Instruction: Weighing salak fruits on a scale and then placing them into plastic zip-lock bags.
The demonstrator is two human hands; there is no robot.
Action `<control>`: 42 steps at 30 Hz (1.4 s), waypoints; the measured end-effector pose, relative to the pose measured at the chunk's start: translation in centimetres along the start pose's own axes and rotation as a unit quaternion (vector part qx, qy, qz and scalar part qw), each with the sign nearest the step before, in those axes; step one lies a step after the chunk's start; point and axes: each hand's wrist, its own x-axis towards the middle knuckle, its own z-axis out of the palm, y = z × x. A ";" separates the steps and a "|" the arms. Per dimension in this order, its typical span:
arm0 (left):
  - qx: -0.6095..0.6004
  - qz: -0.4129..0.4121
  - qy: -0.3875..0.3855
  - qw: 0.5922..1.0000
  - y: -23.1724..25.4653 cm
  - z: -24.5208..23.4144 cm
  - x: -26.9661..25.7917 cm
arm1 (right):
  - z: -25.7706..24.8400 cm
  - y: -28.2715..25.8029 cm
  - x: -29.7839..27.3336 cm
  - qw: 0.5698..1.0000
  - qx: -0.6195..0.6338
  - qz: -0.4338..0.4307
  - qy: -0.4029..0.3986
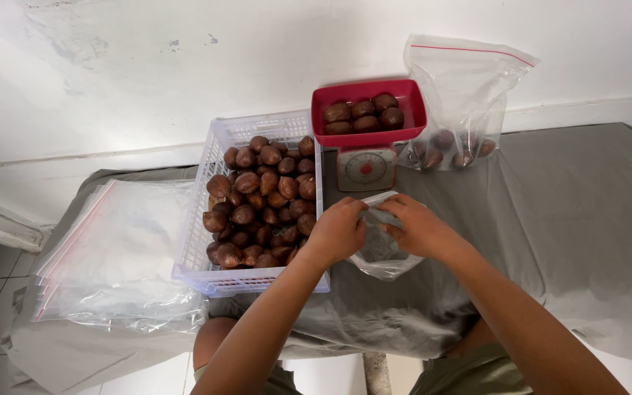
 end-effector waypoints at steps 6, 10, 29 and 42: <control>-0.010 -0.026 0.131 0.991 1.6 -5.3 1.1 | -2.5 -1.5 2.5 0.996 0.057 -0.011 0.070; 0.022 -0.043 0.185 0.982 2.0 -8.1 3.3 | -4.9 -3.4 6.1 0.992 0.041 -0.013 0.120; 0.152 -0.126 0.065 0.978 -2.7 -7.5 9.6 | -6.3 -3.1 23.4 0.984 -0.125 0.130 -0.012; -0.090 -0.055 0.333 0.937 -0.3 -9.7 6.5 | -9.8 -6.9 16.6 0.987 0.123 -0.032 0.101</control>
